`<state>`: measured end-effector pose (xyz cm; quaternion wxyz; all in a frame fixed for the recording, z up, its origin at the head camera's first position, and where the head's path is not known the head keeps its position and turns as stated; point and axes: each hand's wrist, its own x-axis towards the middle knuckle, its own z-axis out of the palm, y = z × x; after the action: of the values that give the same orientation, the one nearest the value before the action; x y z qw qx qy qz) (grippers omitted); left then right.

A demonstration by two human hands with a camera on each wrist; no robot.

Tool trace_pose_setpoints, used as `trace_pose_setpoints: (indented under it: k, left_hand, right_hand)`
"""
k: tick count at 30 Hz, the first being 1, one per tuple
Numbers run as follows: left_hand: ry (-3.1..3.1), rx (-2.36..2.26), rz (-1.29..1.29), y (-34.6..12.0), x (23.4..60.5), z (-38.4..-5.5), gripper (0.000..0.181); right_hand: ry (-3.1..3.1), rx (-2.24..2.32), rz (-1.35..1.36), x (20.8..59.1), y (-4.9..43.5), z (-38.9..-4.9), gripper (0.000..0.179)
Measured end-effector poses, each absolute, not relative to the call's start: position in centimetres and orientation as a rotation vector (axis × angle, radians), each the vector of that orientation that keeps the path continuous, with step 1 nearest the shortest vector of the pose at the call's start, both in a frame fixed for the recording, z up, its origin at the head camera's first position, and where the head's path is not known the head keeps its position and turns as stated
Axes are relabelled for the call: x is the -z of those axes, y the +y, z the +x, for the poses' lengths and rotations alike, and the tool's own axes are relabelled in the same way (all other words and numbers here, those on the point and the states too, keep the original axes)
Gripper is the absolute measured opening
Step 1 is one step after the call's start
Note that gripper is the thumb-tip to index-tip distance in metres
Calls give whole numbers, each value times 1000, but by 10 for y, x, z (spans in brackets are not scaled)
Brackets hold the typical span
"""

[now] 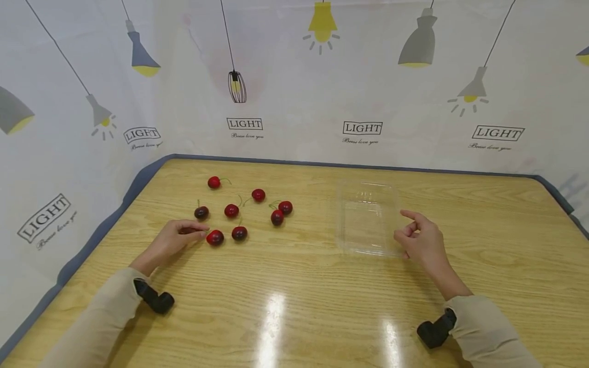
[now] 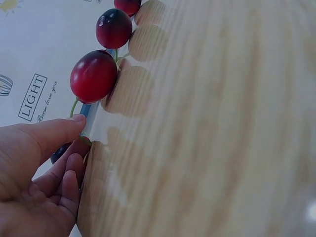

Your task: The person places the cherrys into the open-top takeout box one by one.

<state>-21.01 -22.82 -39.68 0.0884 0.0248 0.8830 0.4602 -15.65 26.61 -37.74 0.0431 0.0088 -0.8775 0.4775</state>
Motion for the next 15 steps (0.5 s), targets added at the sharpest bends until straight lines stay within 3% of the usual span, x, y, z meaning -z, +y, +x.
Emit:
trace_pose_setpoints:
  k: [15]
  left_hand:
    - [2616, -1353, 44, -231, 397, -212, 28]
  right_hand:
    - [-2685, -1453, 31, 377, 264, -157, 50]
